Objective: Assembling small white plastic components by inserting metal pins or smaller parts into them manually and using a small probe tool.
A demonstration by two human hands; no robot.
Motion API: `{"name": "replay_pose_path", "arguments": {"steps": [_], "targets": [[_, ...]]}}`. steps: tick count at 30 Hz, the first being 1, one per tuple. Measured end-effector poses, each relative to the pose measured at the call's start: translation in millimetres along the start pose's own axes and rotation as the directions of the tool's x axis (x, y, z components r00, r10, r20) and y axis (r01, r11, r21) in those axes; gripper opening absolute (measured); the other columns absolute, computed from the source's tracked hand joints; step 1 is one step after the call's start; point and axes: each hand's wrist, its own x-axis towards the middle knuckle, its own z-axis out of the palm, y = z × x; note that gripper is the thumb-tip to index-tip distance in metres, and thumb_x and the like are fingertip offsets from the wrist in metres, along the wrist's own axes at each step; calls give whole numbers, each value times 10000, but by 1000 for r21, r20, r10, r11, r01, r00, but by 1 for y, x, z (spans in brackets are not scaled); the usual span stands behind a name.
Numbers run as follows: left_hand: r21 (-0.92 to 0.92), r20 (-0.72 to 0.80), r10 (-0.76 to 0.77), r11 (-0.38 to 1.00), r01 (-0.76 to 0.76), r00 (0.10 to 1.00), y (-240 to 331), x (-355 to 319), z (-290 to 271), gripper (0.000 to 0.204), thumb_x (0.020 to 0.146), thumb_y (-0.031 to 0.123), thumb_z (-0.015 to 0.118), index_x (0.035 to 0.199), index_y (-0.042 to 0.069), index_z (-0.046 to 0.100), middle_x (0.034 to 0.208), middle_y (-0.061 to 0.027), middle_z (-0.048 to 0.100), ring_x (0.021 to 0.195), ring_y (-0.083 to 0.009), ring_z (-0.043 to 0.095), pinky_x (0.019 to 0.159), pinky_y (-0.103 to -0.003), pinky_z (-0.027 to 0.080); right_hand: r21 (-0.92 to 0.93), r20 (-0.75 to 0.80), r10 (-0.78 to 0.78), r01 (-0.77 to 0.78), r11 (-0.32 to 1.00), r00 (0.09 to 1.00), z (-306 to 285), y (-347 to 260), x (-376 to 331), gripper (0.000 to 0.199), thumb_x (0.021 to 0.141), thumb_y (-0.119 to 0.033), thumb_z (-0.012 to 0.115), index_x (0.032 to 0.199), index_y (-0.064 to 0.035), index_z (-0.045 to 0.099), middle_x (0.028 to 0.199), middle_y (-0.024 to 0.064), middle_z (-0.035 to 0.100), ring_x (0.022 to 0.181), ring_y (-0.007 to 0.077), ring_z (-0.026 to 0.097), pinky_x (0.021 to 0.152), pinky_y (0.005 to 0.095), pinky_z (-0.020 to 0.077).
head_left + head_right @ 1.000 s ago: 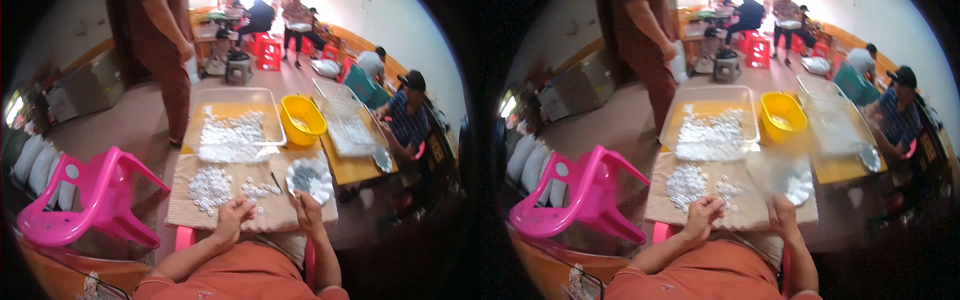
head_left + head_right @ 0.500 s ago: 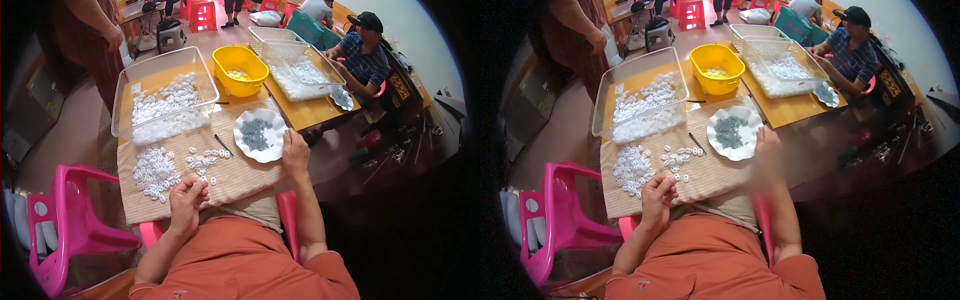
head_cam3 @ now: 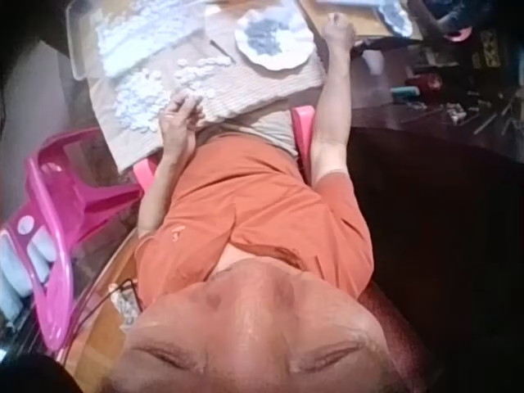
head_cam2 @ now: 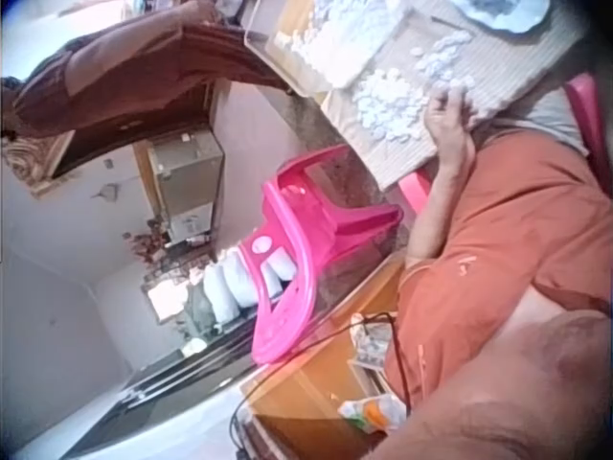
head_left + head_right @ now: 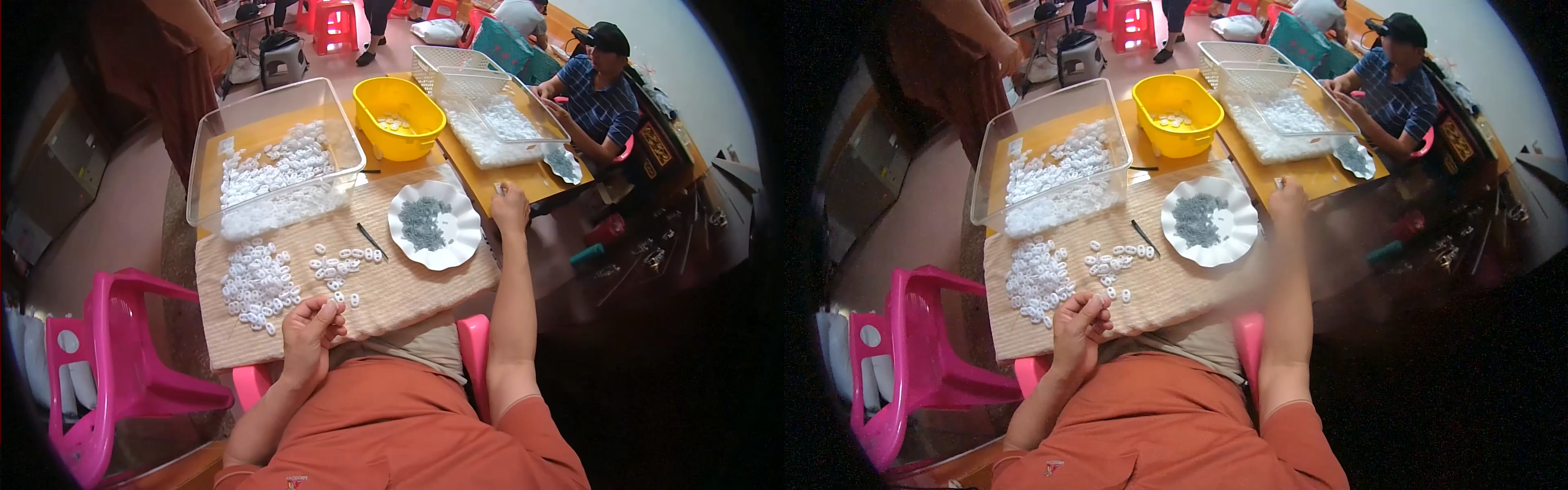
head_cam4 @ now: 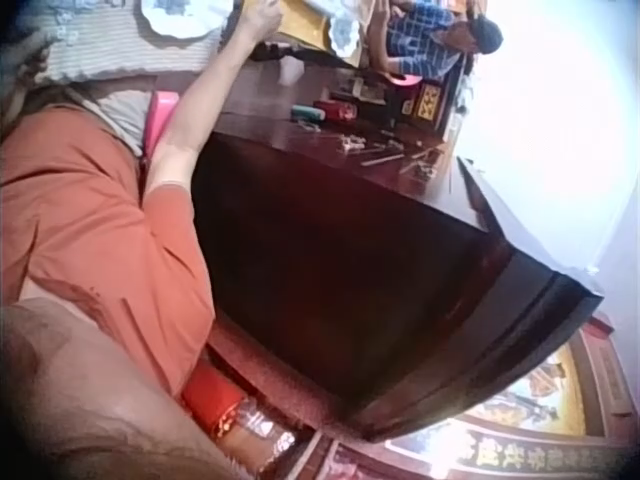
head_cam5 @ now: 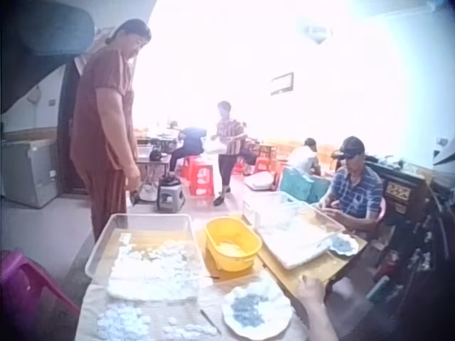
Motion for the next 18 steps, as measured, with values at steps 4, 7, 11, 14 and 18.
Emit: {"name": "replay_pose_path", "arguments": {"steps": [4, 7, 11, 14, 18], "targets": [[12, -20, -3, 1000, 3, 1000, 0, -1, -4, 113, 899, 113, 626, 974, 39, 587, 872, -71, 649, 702, -96, 602, 607, -233, 523, -67, 86, 5, 1, 998, 996, 10, 3, 18, 292, 821, -180, 601, 1084, -71, 667, 1057, 184, 657, 1013, 359, 614, 878, 423, 475], [31, -37, -8, 999, 9, 999, 3, 0, -3, 107, 898, 110, 625, 970, 39, 589, 873, -73, 647, 701, -96, 600, 606, -233, 522, -86, 154, -29, 43, 995, 988, 20, 5, 19, 287, 827, -180, 596, 1090, -91, 672, 1068, 177, 656, 1030, 351, 609, 892, 421, 470], [25, -26, -15, 1000, 16, 1000, 4, 1, -4, 107, 896, 108, 626, 968, 36, 590, 872, -73, 645, 699, -95, 596, 609, -233, 520, -119, 108, -115, 128, 985, 987, 27, 14, 16, 276, 845, -170, 580, 1089, -76, 667, 1053, 170, 663, 990, 345, 621, 873, 424, 475], [35, -14, -19, 999, 20, 1000, 3, 3, -4, 109, 895, 109, 627, 965, 35, 591, 870, -71, 645, 700, -94, 596, 611, -234, 520, -113, -163, -358, 343, 933, 919, 28, 19, 9, 252, 858, -190, 585, 1052, -57, 676, 1021, 167, 671, 919, 334, 640, 815, 403, 491], [53, -14, -21, 998, 22, 1000, 4, 4, -2, 103, 892, 110, 631, 951, 33, 596, 861, -68, 646, 700, -93, 598, 607, -234, 520, 242, -107, -127, 150, 959, 986, 20, -8, -22, 248, 847, -229, 614, 973, -26, 683, 892, 144, 691, 828, 299, 663, 739, 346, 493]]}}
